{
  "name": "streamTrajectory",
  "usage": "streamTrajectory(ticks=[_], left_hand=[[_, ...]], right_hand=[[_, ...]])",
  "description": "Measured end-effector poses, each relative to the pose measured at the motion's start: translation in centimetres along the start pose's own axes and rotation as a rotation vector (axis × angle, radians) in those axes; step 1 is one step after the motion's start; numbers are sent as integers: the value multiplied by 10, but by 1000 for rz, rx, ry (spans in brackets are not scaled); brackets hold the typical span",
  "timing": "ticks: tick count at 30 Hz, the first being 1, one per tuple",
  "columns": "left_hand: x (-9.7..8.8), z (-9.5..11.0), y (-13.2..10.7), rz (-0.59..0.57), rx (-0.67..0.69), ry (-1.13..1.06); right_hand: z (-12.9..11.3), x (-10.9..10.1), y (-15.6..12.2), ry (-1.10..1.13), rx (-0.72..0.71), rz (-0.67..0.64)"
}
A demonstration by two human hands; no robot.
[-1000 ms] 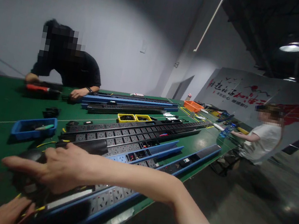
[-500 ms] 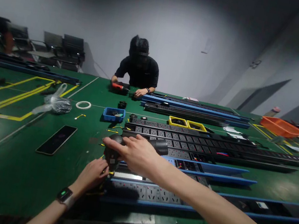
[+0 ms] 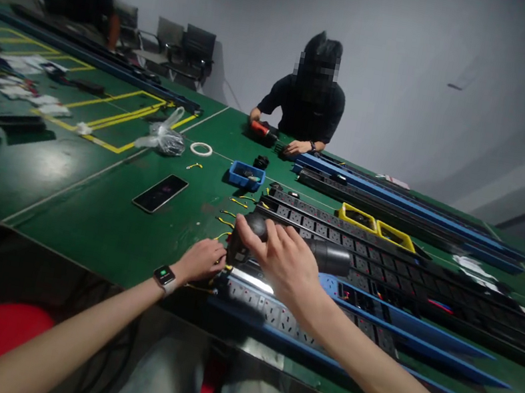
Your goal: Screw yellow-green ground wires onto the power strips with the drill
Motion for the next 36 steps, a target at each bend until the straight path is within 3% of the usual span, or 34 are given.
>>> streamTrajectory(ticks=[10,19,30,36], left_hand=[[0,-3,0,22,-30,-32],[0,-4,0,-4,-47,-5],[6,-6,-1,-15,-43,-63],[6,-7,-1,-31,-48,-69]], right_hand=[[-3,-2,-2,35,13,-30],[5,-8,7,249,-64,-61],[12,-6,9,301,43,-108],[16,3,9,219,60,-136]])
Point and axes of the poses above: each hand's wrist, its own y-axis towards the middle knuckle, its own x-axis out of the palm, z = x × y, the point moved 6 cm from there along y, towards the middle knuckle, and after that the axes turned 15 degrees about z, right-handed, at the moved point
